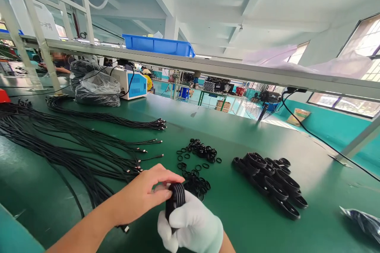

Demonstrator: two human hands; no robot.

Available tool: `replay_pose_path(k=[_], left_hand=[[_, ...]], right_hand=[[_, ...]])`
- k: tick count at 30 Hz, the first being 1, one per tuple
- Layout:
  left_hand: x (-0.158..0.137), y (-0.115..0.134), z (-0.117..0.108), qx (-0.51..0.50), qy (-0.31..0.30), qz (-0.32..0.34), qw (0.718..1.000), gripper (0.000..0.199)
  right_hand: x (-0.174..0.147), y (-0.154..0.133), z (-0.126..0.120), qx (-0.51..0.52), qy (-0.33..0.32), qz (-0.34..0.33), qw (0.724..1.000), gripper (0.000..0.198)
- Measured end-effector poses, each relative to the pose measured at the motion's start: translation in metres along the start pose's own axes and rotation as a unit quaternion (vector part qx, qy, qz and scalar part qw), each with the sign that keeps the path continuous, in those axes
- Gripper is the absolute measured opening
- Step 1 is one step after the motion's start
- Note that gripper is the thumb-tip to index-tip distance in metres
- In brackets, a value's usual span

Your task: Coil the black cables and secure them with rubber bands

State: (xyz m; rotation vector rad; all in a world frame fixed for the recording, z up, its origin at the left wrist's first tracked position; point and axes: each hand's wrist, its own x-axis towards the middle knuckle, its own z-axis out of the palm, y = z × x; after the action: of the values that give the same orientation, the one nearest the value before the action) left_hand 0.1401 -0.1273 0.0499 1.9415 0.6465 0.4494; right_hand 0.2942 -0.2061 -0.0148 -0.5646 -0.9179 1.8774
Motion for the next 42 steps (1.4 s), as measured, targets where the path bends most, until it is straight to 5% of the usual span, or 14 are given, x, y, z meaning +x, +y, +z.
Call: replay_pose_path(k=[4, 12, 19, 22, 28, 37, 42], left_hand=[[0.019, -0.007, -0.009, -0.087, -0.056, -0.052, 0.993, 0.029], [0.027, -0.025, 0.004, -0.109, 0.042, -0.105, 0.988, 0.031], [0.007, -0.034, 0.020, 0.101, 0.134, 0.058, 0.984, 0.033], [0.005, -0.039, 0.029, 0.162, 0.172, 0.078, 0.968, 0.034], [0.007, -0.047, 0.038, 0.109, 0.257, 0.075, 0.957, 0.030], [0.019, -0.043, 0.025, 0.123, 0.255, 0.065, 0.957, 0.025], [0.018, -0.032, 0.004, 0.102, 0.184, 0.019, 0.977, 0.014]], right_hand=[[0.006, 0.003, 0.007, 0.086, 0.029, 0.001, 0.996, 0.060], [0.019, 0.001, 0.013, -0.057, 0.162, -0.086, 0.981, 0.046], [0.016, -0.001, 0.010, -0.091, 0.168, -0.018, 0.981, 0.051], [0.018, 0.002, 0.008, -0.096, 0.176, -0.014, 0.980, 0.055], [0.016, 0.004, 0.008, -0.047, 0.131, -0.023, 0.990, 0.050], [0.017, 0.008, 0.008, 0.015, 0.094, -0.066, 0.993, 0.046], [0.016, 0.005, 0.004, 0.108, 0.098, -0.057, 0.988, 0.032]])
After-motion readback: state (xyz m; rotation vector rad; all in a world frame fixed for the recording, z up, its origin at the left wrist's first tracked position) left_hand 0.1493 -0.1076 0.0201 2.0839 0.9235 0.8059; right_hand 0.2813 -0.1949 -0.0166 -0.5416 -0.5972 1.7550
